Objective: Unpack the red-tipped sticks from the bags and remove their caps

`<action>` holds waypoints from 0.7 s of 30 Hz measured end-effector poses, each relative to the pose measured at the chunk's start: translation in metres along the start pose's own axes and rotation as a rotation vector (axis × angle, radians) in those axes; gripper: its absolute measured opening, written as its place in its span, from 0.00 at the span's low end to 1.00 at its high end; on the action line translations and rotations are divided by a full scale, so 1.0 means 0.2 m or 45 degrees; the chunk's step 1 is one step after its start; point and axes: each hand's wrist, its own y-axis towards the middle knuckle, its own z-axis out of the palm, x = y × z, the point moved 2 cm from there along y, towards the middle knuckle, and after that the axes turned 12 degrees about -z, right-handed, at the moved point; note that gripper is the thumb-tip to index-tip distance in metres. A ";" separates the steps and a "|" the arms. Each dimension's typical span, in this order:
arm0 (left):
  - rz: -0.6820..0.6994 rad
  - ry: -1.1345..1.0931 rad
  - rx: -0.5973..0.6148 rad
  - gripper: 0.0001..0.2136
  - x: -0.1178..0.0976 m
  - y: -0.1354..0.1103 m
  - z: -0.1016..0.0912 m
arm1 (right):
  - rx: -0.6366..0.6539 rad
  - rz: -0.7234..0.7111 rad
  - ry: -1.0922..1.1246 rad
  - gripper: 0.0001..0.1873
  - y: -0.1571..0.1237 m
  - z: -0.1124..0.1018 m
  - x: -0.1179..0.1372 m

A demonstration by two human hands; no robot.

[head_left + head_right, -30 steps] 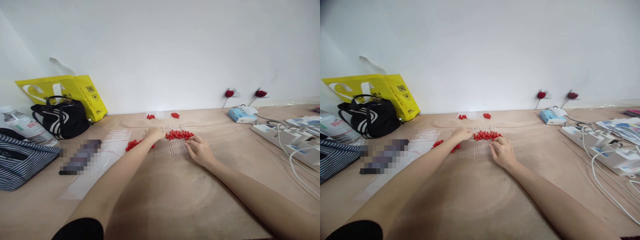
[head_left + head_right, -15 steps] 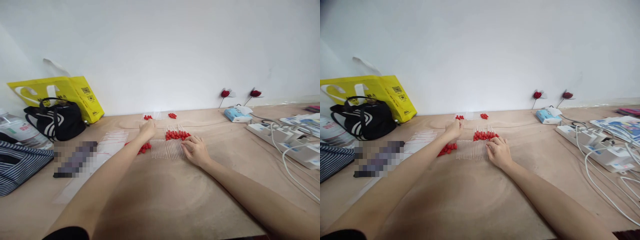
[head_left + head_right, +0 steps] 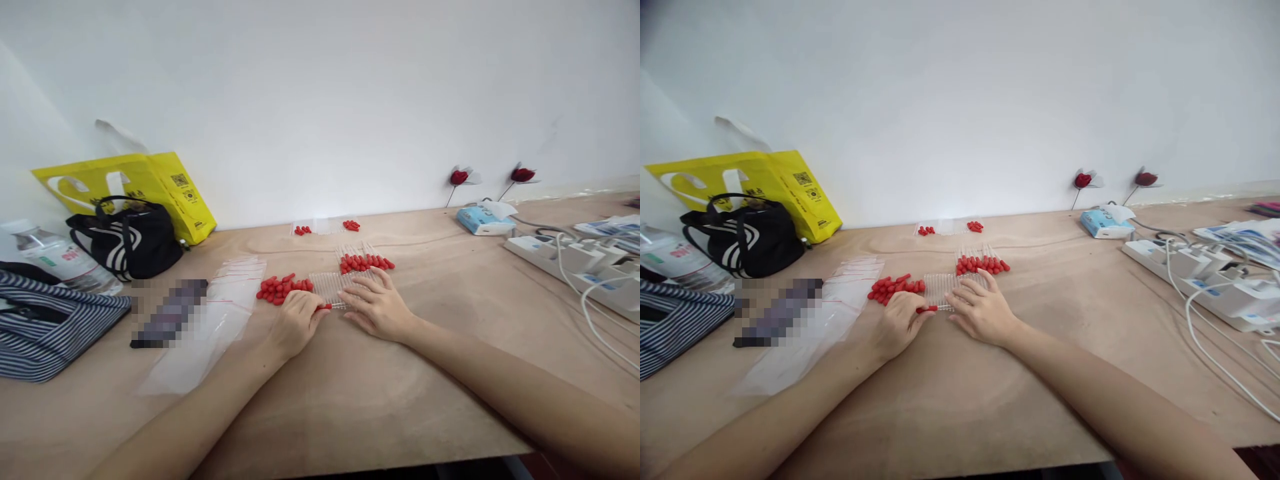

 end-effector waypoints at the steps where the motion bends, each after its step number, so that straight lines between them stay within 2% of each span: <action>1: 0.027 -0.004 -0.003 0.06 -0.01 0.00 0.00 | 0.000 -0.013 0.008 0.14 0.01 0.01 0.01; 5: 0.055 0.019 -0.002 0.05 -0.02 0.01 -0.01 | -0.058 -0.063 0.030 0.12 0.02 0.04 0.02; 13: 0.079 -0.005 0.088 0.09 -0.02 0.02 0.02 | -0.086 -0.155 -0.004 0.16 -0.02 0.06 0.01; 21: 0.085 -0.017 0.158 0.08 -0.02 0.01 0.02 | -0.135 -0.166 0.118 0.09 0.01 0.05 0.02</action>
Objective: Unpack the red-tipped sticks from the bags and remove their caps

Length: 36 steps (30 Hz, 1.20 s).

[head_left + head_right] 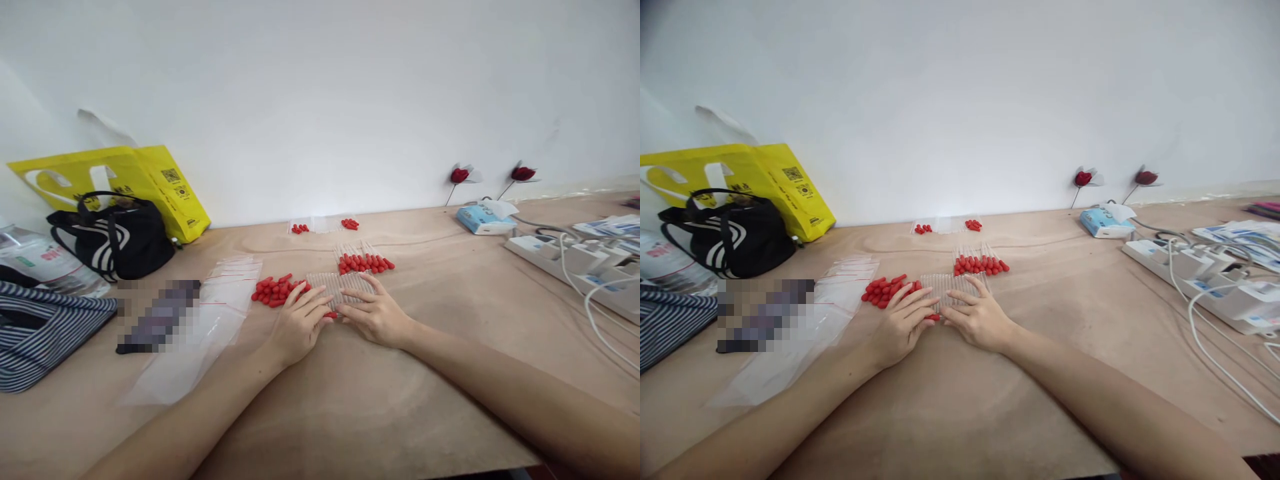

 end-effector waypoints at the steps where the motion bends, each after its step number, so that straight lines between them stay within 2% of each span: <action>1: -0.002 0.015 0.020 0.08 0.00 0.00 0.00 | 0.001 -0.007 0.008 0.09 0.00 0.00 0.00; 9: 0.000 0.067 0.119 0.09 -0.02 0.00 -0.03 | 0.066 -0.052 0.037 0.09 -0.01 -0.02 0.01; 15: 0.033 0.082 0.120 0.10 -0.02 0.00 -0.03 | 0.073 -0.087 0.030 0.10 -0.03 -0.02 0.01; 24: 0.102 0.107 -0.004 0.10 -0.03 -0.03 -0.03 | 0.045 -0.147 0.087 0.13 -0.06 -0.04 0.03; 26: 0.071 0.101 -0.026 0.10 -0.01 -0.04 -0.05 | 0.026 -0.144 0.083 0.14 -0.08 -0.07 0.01; 28: -0.013 0.086 -0.066 0.09 0.02 -0.05 -0.06 | 0.003 -0.055 0.039 0.14 -0.10 -0.09 -0.03; 33: -0.160 -0.067 -0.123 0.09 0.07 -0.05 -0.07 | 0.062 0.436 -0.167 0.11 -0.16 -0.10 -0.15; 36: -0.315 -0.075 -0.198 0.11 0.11 -0.03 -0.08 | 0.112 0.629 -0.151 0.13 -0.20 -0.09 -0.20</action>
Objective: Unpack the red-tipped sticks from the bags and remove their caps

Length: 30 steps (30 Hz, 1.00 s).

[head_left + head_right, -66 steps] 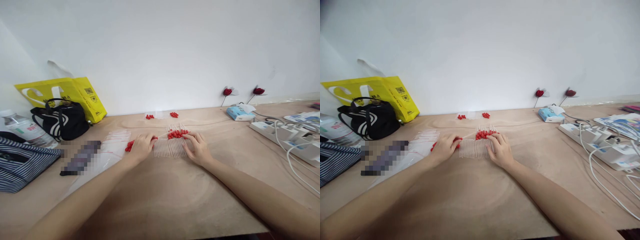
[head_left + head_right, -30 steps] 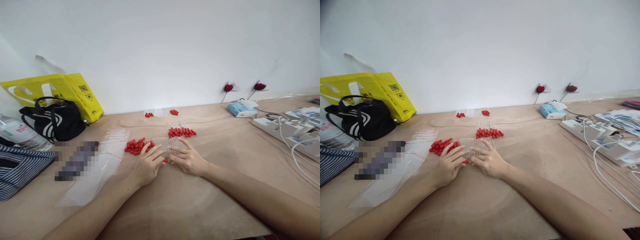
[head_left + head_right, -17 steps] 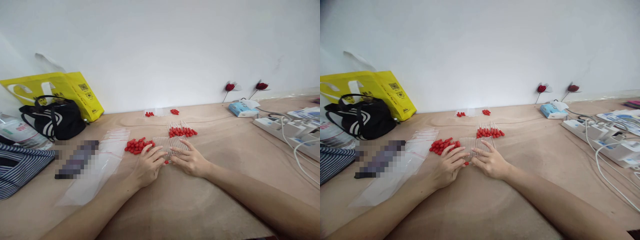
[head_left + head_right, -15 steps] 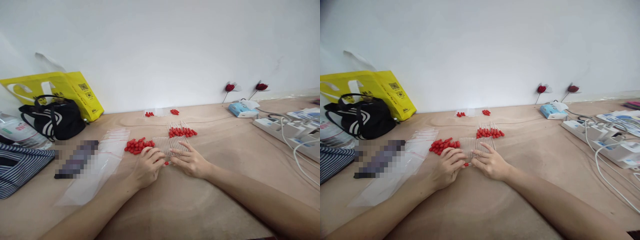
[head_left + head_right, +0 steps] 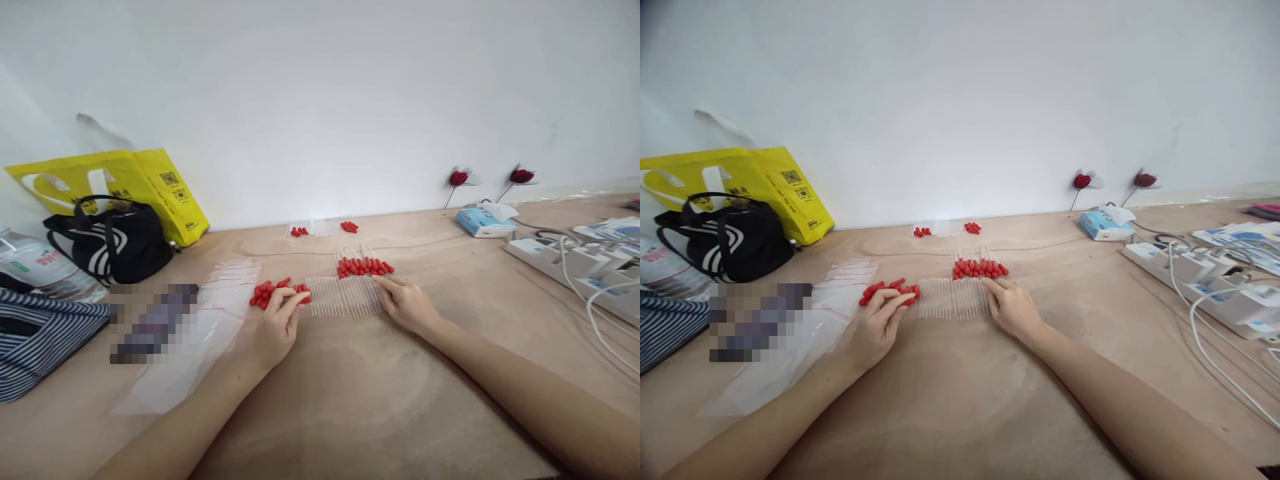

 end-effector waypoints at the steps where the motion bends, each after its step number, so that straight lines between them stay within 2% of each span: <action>1: -0.059 0.017 -0.031 0.11 0.02 0.01 -0.01 | 0.015 0.046 0.008 0.13 0.00 0.01 -0.02; 6: -0.325 0.042 -0.121 0.12 0.14 0.08 -0.08 | 0.048 0.139 -0.028 0.14 -0.03 0.03 -0.06; 11: -0.712 0.078 -0.168 0.14 0.31 0.11 -0.16 | 0.049 0.187 0.039 0.15 -0.03 0.07 -0.06; 14: -0.831 0.164 -0.163 0.13 0.40 0.12 -0.17 | 0.015 0.223 0.121 0.14 -0.03 0.09 -0.06; 21: -0.829 0.186 0.122 0.12 0.51 0.24 -0.08 | -0.017 0.250 0.251 0.08 -0.01 0.11 -0.04; 26: -0.929 0.356 0.459 0.13 0.51 0.35 -0.02 | -0.017 0.210 0.267 0.07 -0.01 0.12 -0.02; 30: -0.973 0.424 0.548 0.14 0.49 0.39 -0.02 | -0.001 0.216 0.225 0.08 -0.01 0.13 -0.01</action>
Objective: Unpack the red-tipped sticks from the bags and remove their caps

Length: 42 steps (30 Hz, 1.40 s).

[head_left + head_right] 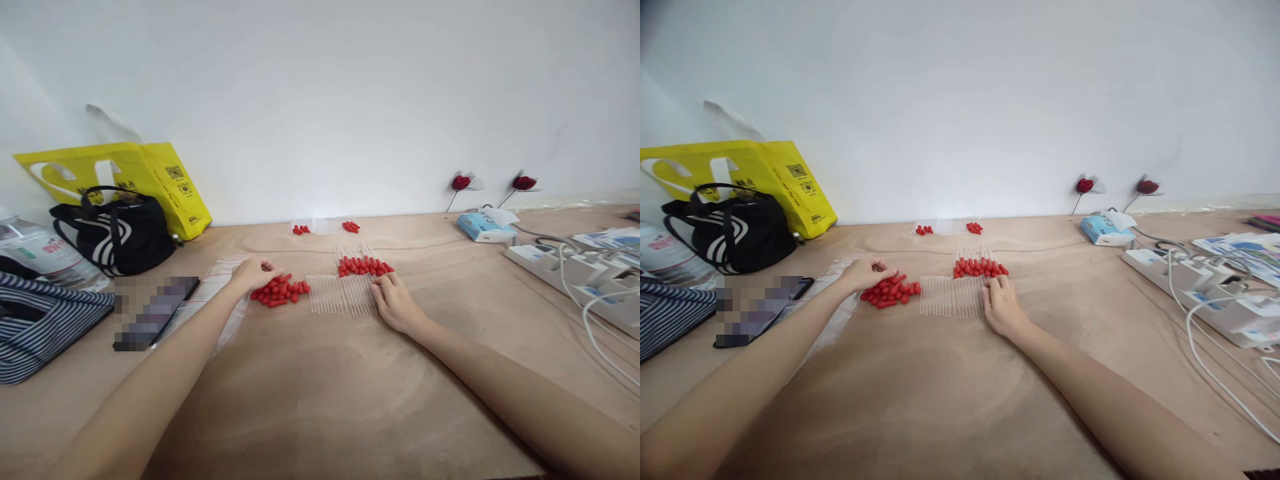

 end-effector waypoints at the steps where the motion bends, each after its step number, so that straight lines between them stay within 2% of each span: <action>1: -0.015 0.005 -0.001 0.15 -0.01 0.00 -0.01 | -0.002 0.005 -0.012 0.09 0.00 0.00 0.00; 5: -0.082 -0.007 -0.043 0.20 -0.05 -0.02 -0.05 | -0.041 0.066 0.013 0.11 0.00 0.00 0.01; 8: -0.030 -0.011 -0.052 0.19 -0.16 -0.06 -0.06 | -0.071 0.155 0.083 0.12 0.01 -0.04 -0.01; 11: 0.077 0.002 0.019 0.16 -0.33 -0.11 0.00 | -0.106 0.243 0.114 0.14 0.03 -0.08 -0.04; 14: 0.158 0.011 0.091 0.18 -0.51 -0.15 0.09 | -0.148 0.333 0.121 0.15 0.03 -0.12 -0.07; 17: 0.153 0.041 0.123 0.20 -0.65 -0.15 0.17 | -0.154 0.378 0.135 0.16 0.02 -0.13 -0.09; 20: 0.097 0.087 0.158 0.21 -0.73 -0.13 0.22 | -0.141 0.379 0.155 0.16 0.03 -0.13 -0.08; 26: 0.002 0.151 0.222 0.19 -0.75 -0.09 0.26 | -0.103 0.339 0.093 0.13 0.04 -0.12 -0.07; 32: 0.040 0.123 0.217 0.14 -0.77 -0.07 0.28 | 0.139 0.468 -0.101 0.08 0.02 -0.14 -0.05; 35: 0.125 0.065 0.185 0.13 -0.74 -0.08 0.24 | 0.156 0.399 -0.162 0.07 0.02 -0.15 -0.02; 38: 0.220 -0.002 0.120 0.14 -0.68 -0.11 0.15 | 0.195 0.361 -0.095 0.08 0.01 -0.13 -0.02; 42: 0.346 -0.066 0.046 0.15 -0.55 -0.23 0.04 | 0.205 0.313 0.006 0.10 0.01 -0.09 -0.03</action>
